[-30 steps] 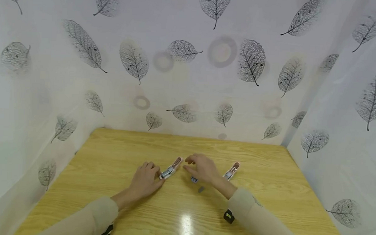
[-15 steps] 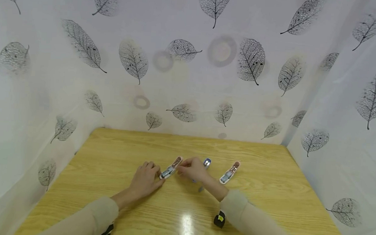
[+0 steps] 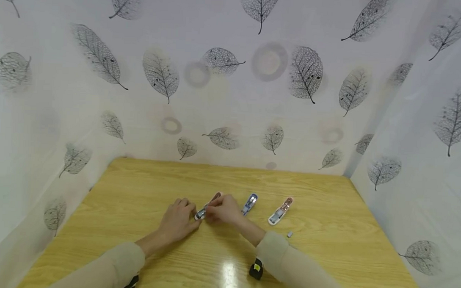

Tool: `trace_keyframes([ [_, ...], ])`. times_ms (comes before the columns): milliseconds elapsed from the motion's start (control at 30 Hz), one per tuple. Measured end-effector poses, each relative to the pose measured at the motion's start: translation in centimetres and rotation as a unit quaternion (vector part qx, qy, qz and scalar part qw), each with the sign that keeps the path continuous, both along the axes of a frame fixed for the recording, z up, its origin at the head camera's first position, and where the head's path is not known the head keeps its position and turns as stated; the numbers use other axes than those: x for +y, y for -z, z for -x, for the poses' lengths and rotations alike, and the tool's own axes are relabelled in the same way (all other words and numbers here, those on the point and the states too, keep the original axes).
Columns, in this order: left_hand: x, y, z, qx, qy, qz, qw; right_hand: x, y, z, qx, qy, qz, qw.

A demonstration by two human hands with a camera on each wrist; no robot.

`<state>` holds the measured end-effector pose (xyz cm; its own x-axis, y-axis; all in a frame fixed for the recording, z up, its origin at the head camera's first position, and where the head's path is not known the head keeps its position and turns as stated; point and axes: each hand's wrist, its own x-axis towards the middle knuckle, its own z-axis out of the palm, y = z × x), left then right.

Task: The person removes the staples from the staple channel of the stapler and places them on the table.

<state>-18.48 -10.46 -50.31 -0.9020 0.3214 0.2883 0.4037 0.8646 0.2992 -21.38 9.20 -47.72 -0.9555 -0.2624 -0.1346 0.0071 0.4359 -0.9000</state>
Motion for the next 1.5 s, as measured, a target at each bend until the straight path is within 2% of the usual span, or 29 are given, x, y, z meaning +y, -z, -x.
trace_keyframes([
  [167,0.0,0.1,-0.1,0.0,0.0,-0.001,1.0,-0.2,0.0,0.0,-0.029,-0.009,0.017,0.9994],
  [533,-0.1,0.2,-0.2,0.005,0.006,-0.01,0.9999,-0.8,-0.4,0.0,-0.055,-0.024,0.015,0.9981],
  [867,-0.1,0.2,-0.2,0.006,0.008,-0.008,0.9999,-0.7,-0.3,-0.1,-0.041,-0.033,0.032,0.9981],
  [1133,0.0,0.2,-0.1,0.008,0.007,-0.008,0.9999,-0.9,-0.6,-0.3,-0.014,-0.018,0.006,0.9997],
  [1500,-0.1,0.0,-0.4,0.017,0.011,0.001,0.9998,-1.0,-0.2,-0.3,-0.042,-0.042,0.036,0.9976],
])
